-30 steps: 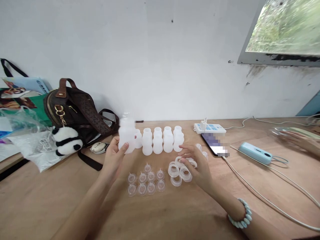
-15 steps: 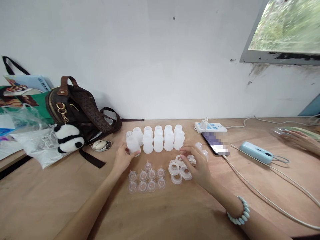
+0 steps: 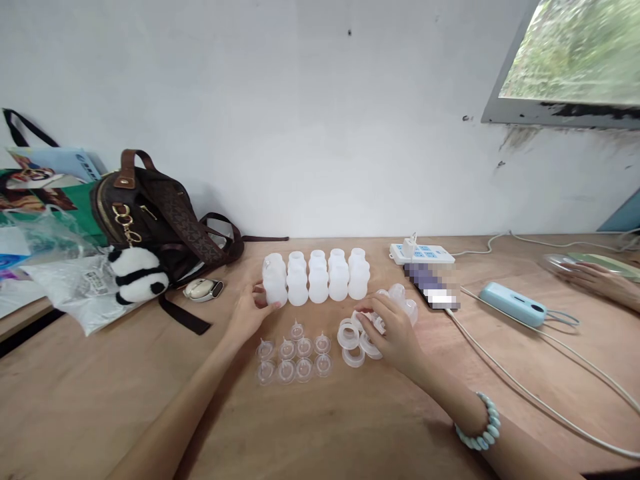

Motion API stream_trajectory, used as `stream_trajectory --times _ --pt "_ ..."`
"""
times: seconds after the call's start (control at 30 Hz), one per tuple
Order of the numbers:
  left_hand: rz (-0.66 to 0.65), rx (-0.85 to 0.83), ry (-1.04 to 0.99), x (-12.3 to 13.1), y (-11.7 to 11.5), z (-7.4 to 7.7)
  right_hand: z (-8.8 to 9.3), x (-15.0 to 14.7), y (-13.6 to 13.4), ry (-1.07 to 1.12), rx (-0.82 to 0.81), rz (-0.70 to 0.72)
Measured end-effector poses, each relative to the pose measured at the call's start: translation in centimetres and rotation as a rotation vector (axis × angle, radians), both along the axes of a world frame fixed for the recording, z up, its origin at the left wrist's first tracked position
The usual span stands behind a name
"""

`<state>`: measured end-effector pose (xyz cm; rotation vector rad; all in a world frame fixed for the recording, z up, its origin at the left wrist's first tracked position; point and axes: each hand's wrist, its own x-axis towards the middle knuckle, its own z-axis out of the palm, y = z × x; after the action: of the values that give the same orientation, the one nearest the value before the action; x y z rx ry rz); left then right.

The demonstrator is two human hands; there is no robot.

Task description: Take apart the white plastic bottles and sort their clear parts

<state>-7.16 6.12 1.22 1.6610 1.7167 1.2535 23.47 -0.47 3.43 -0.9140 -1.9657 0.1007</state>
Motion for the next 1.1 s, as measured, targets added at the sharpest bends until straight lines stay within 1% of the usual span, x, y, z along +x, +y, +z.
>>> stream_trajectory --times 0.07,0.13,0.2,0.27,0.33,0.43,0.5,0.53,0.6,0.73,0.8,0.87,1.0,1.1 --pt "0.008 -0.019 -0.007 -0.7 0.0 0.8 -0.1 0.0 0.1 -0.13 -0.015 0.008" --pt "-0.018 -0.039 -0.001 -1.1 -0.3 1.8 -0.1 -0.1 0.0 -0.276 -0.024 -0.006" --pt "-0.112 -0.073 0.008 -0.9 -0.8 2.7 -0.2 -0.3 -0.2 -0.389 -0.035 -0.037" --pt "-0.245 -0.129 0.012 -0.1 -1.5 3.2 -0.3 -0.4 -0.3 -0.461 -0.051 -0.062" --pt "-0.365 -0.196 0.011 0.9 -2.2 3.3 -0.4 -0.5 -0.4 -0.496 -0.062 -0.075" --pt "-0.531 -0.277 0.003 2.0 -2.7 2.7 -0.5 -0.5 -0.3 -0.501 -0.066 -0.073" --pt "-0.609 -0.301 0.016 2.4 -2.9 2.4 -0.4 -0.4 -0.3 -0.481 -0.066 -0.06" --pt "-0.627 -0.301 0.026 2.5 -2.9 2.4 -0.3 -0.4 -0.3 -0.464 -0.063 -0.056" --pt "-0.616 -0.281 0.041 2.6 -2.9 2.7 0.0 -0.3 -0.4 -0.409 -0.046 -0.051" --pt "-0.55 -0.146 0.044 3.0 -3.5 4.3 0.4 -0.3 -0.6 -0.245 -0.008 -0.034" --pt "-0.563 -0.088 -0.01 3.5 -4.1 5.0 0.6 -0.4 -0.8 -0.156 -0.008 -0.01" --pt "-0.613 -0.096 -0.111 4.2 -4.8 5.4 0.7 -0.4 -0.9 -0.073 -0.002 0.029" --pt "-0.683 -0.189 -0.286 5.8 -6.2 5.1 0.9 -0.6 -1.4 0.025 0.081 0.088" --pt "-0.667 -0.159 -0.349 7.1 -7.1 4.7 1.0 -0.9 -2.0 0.0 0.16 0.141"
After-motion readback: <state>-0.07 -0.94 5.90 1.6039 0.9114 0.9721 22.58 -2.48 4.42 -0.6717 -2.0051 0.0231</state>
